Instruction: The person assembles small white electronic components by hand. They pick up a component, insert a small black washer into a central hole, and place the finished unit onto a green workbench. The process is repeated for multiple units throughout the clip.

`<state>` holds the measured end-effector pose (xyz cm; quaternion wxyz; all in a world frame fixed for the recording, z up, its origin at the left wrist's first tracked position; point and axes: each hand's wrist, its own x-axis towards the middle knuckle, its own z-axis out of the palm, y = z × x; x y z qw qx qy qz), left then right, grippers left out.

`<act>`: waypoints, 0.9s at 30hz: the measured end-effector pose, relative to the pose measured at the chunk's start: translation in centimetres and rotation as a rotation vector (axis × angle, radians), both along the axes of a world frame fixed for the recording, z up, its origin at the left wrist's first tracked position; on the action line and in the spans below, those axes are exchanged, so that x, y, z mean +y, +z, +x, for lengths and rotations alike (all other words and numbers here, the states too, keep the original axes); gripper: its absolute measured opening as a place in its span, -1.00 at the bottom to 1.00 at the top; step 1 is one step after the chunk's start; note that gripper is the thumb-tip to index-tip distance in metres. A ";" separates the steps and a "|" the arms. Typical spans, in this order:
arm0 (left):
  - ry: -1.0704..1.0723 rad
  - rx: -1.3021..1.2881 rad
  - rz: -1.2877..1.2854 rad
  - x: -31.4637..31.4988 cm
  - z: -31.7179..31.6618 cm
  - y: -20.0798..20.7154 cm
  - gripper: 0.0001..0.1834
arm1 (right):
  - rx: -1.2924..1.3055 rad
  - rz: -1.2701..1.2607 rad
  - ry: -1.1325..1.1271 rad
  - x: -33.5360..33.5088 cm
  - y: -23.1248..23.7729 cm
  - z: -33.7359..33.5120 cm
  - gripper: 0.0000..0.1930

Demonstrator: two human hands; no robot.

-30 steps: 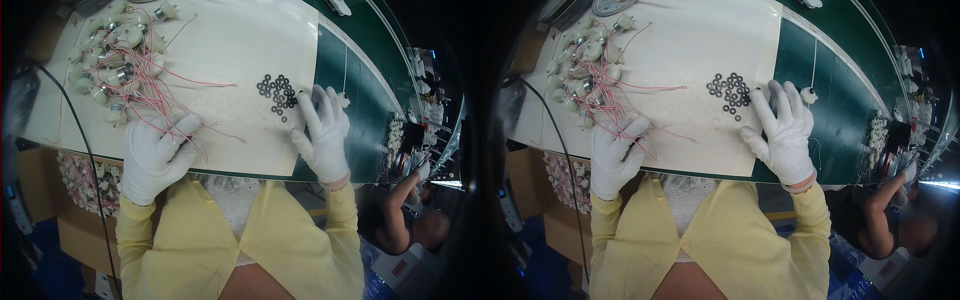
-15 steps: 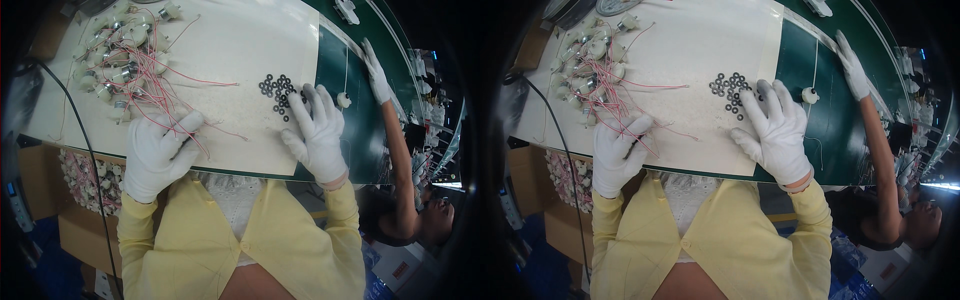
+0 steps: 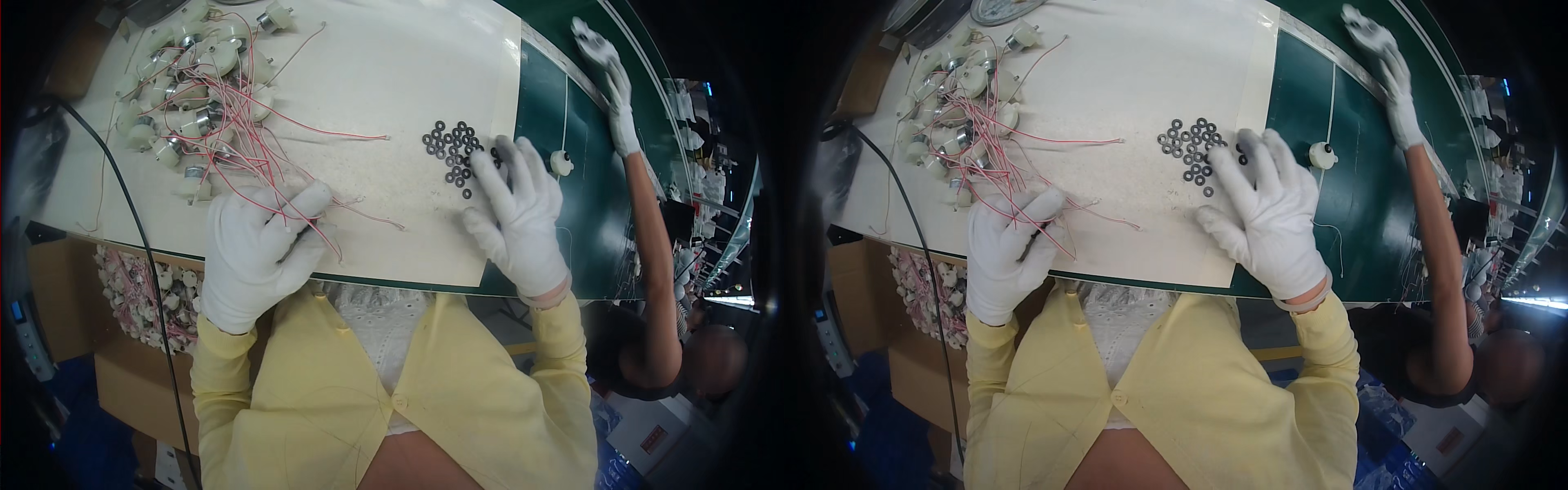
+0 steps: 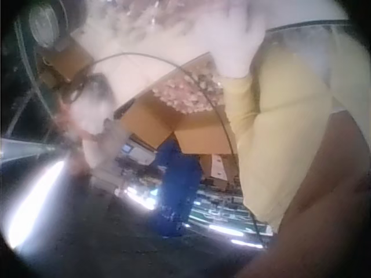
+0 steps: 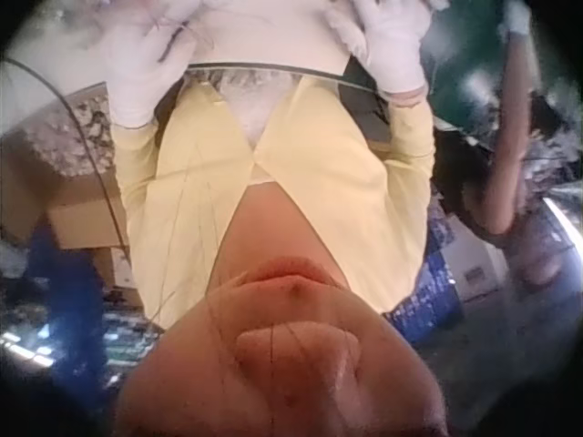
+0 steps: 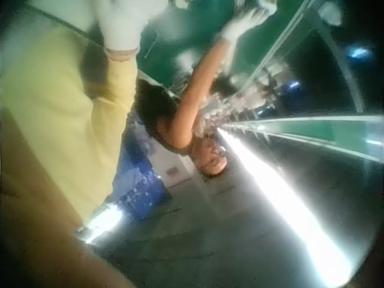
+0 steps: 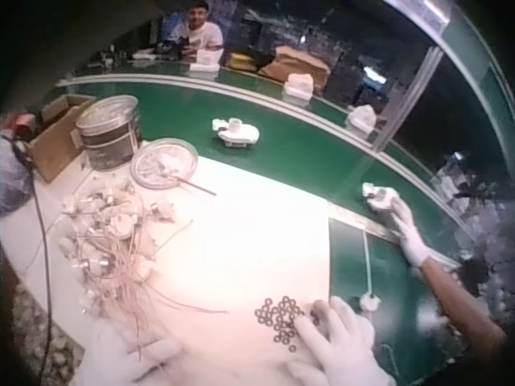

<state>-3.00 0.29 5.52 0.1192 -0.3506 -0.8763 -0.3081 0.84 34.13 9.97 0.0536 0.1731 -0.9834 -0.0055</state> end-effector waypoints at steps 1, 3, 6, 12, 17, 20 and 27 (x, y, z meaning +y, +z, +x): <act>-0.003 0.001 0.009 0.0 0.0 -0.1 -0.39 | 0.009 -0.019 -0.014 0.3 0.1 0.0 -0.29; -0.002 -0.002 0.003 0.0 0.1 0.1 -0.39 | 0.019 -0.019 -0.062 0.9 -0.2 -0.2 -0.29; -0.003 0.007 -0.007 0.0 0.1 0.2 -0.39 | 0.016 0.037 -0.066 0.9 -0.6 0.3 -0.26; 0.027 0.022 -0.024 0.2 0.2 0.2 -0.41 | 0.020 -0.023 -0.077 1.1 -0.7 0.5 -0.18; 0.027 0.004 -0.007 0.2 0.2 0.2 -0.43 | 0.022 0.036 -0.112 0.7 -1.2 1.1 -0.16; 0.053 -0.055 0.046 0.4 0.4 0.7 -0.47 | 0.032 0.027 -0.088 0.2 -1.0 1.5 -0.18; 0.120 -0.775 0.719 1.6 3.3 3.1 -0.62 | -0.049 -0.469 0.153 -5.0 2.4 1.1 -0.26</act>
